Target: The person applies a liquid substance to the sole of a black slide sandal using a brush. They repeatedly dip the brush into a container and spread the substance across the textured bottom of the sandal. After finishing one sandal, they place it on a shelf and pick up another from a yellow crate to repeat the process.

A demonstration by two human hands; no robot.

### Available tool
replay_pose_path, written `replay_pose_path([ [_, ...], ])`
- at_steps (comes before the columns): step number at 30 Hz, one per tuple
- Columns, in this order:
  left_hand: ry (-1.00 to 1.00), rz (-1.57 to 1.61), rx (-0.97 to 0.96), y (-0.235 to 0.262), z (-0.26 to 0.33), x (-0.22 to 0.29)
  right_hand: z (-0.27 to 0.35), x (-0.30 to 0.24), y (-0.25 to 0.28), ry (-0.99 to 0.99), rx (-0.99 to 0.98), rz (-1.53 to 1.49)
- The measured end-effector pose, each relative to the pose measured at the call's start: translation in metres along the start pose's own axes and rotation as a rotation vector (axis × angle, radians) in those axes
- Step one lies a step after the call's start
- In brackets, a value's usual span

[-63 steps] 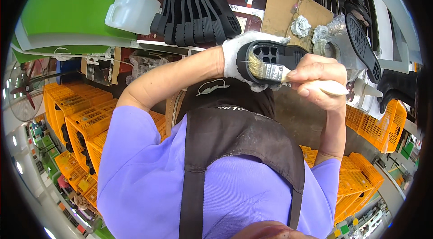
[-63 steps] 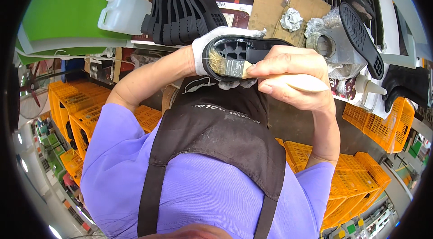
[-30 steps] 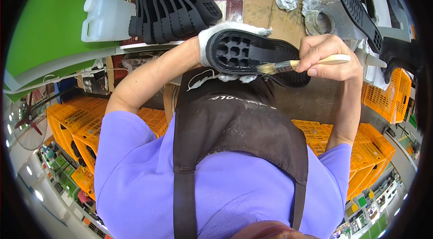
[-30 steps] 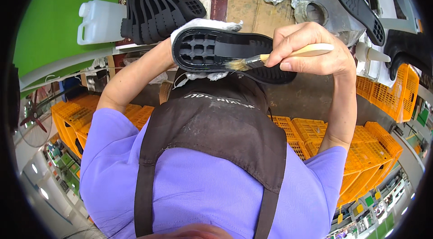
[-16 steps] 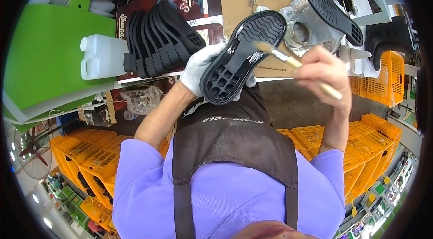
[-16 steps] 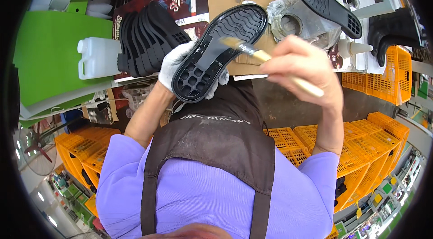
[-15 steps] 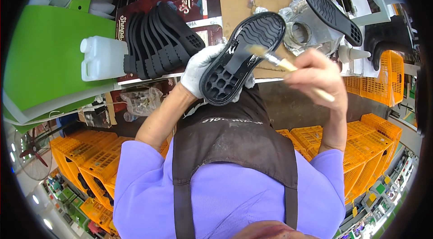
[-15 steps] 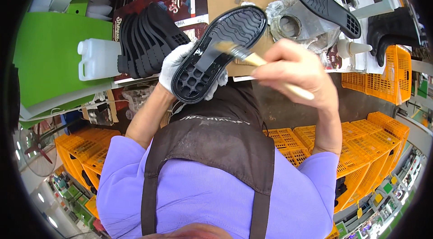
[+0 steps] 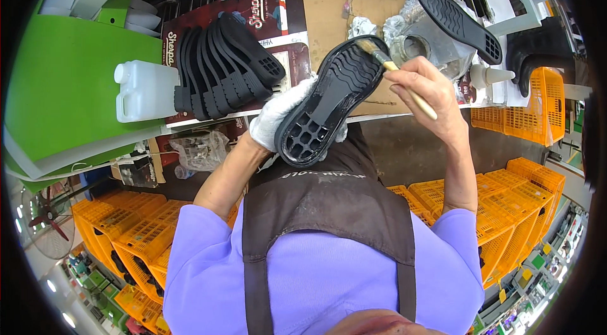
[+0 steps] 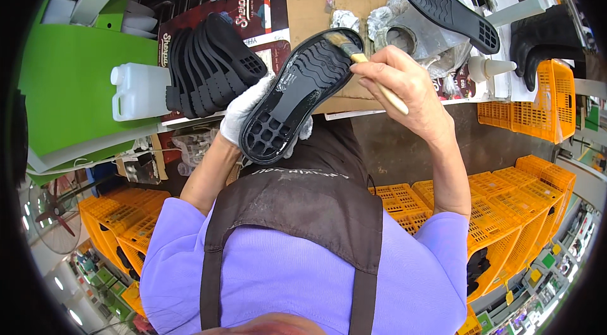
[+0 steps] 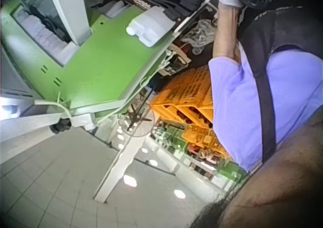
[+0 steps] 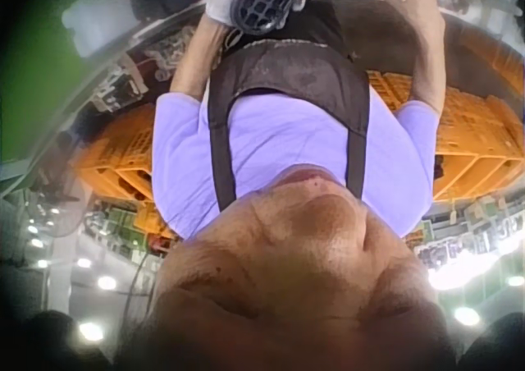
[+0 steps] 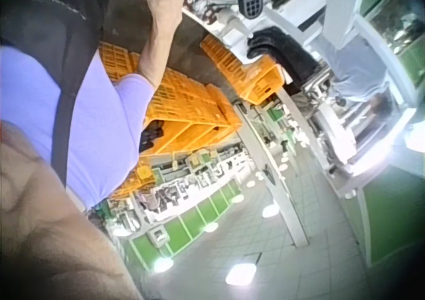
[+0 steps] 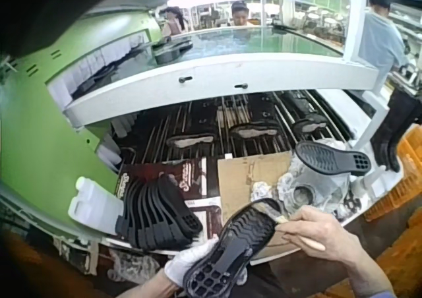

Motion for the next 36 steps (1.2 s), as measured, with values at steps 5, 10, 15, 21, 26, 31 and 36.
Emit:
replay_pose_path([
  [5,-0.019,-0.261,-0.119,-0.015,-0.001,-0.005,-0.001,0.0,-0.004,-0.126,0.132,-0.045],
  [10,-0.133,-0.723,-0.107,-0.007,-0.006,-0.014,-0.005,-0.002,-0.018,-0.209,0.261,-0.12],
  [15,-0.349,-1.13,-0.164,-0.008,-0.007,-0.009,-0.006,0.0,-0.03,-0.511,0.19,-0.423],
  [21,-0.244,-1.043,-0.141,-0.003,-0.004,-0.003,-0.004,-0.013,-0.03,-0.658,-0.005,-0.534],
  [26,-0.392,-1.099,-0.105,0.014,-0.01,0.003,0.009,-0.027,-0.033,-0.559,-0.111,-0.556],
  [31,-0.389,-1.04,-0.042,0.034,-0.009,0.005,0.009,-0.034,-0.013,-0.622,-0.261,-0.614],
  [36,-0.212,-0.392,-0.093,-0.006,-0.006,0.0,-0.015,-0.026,-0.011,-0.088,0.12,-0.258],
])
Point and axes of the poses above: each hand's wrist, its own z-axis away from the middle knuckle, its own y-axis out of the back of the hand, x = y × z, the point moved 4 cm from there along -z, towards the middle knuckle, and after that the axes turned 15 degrees about -y, right-handed, at the moved point
